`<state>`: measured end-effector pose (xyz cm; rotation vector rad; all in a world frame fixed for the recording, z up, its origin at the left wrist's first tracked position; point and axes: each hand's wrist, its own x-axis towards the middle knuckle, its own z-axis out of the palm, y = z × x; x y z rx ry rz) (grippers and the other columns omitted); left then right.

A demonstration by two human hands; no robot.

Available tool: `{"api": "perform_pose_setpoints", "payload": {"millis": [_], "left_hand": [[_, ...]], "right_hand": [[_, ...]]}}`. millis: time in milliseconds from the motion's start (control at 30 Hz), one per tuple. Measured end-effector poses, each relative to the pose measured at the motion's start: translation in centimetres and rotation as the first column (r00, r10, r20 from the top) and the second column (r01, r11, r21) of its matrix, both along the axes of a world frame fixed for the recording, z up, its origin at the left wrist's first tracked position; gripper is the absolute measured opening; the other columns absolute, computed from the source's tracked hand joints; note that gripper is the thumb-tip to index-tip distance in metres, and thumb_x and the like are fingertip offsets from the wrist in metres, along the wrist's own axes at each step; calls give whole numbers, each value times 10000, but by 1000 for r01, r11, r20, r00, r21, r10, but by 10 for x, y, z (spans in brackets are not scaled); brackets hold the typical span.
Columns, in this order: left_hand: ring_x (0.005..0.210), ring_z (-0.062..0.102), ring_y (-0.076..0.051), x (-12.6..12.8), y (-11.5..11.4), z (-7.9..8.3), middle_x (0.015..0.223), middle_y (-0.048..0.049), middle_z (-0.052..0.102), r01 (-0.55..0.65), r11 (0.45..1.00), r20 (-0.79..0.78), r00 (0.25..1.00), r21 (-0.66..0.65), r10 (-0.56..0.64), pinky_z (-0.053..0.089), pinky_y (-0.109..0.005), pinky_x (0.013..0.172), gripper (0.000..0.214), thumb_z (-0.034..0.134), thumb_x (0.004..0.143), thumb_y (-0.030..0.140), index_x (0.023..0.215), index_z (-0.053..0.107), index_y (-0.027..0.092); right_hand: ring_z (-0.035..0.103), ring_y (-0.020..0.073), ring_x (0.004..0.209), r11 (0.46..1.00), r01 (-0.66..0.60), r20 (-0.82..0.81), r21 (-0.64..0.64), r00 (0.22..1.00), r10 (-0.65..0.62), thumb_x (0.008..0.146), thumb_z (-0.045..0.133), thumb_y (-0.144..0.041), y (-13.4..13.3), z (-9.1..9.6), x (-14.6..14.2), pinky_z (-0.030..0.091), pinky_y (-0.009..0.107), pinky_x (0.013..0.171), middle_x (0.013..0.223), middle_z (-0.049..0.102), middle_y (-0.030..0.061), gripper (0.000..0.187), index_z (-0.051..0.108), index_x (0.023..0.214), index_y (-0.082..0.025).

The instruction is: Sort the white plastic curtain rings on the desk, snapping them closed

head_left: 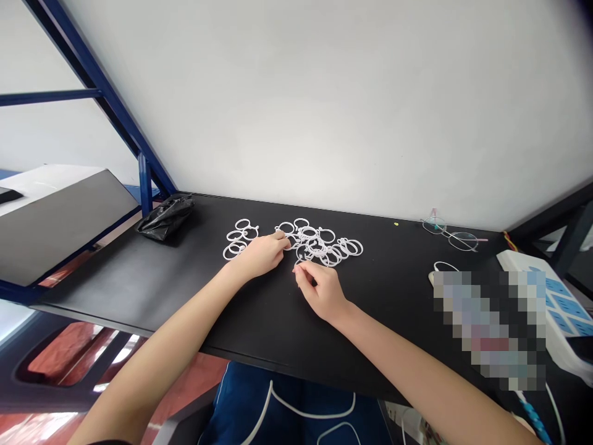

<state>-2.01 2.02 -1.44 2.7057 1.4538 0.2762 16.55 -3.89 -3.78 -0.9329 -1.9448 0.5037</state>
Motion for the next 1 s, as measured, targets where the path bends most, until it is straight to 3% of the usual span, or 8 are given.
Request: {"api": "perform_pose_setpoints", "payload": {"millis": [333,533,667,767,1000], "left_hand": [[677,580,-150,6,-3,3,953,-38,605,13,1000,19,1000,25,-14,422,-264,585,225,413,813,65,875,592,186],[645,532,-124,7,-5,6,899,-27,591,29,996,119,992,90,-40,381,-234,553,190,422,817,72,841,576,180],[653,513,-111,7,-6,6,890,-31,582,51,978,207,974,204,-94,344,-211,521,182,415,840,84,841,574,172],[667,510,-111,7,-9,7,862,-35,580,69,958,244,960,279,-140,321,-204,503,188,412,827,75,827,575,168],[643,498,-115,12,-13,9,766,-33,567,124,931,255,942,342,-219,362,-212,526,195,401,820,84,777,571,168]], "right_hand": [[520,116,500,996,62,-94,-57,993,-67,954,441,-258,4,4,1,426,255,547,575,579,-14,267,564,725,-196],[552,123,532,994,88,-141,-58,985,-95,947,450,-256,5,6,0,448,262,564,593,592,-10,250,574,737,-198],[572,119,526,988,114,-244,-109,960,-137,893,572,-268,5,5,-2,470,251,532,642,602,-27,73,564,928,-204],[582,112,510,978,129,-322,-166,930,-177,835,659,-275,7,4,-2,491,247,508,716,627,-28,265,522,1054,-214],[620,130,614,978,157,-305,-136,933,-192,859,641,-264,9,3,0,543,271,562,805,647,22,84,603,908,-207]]}}
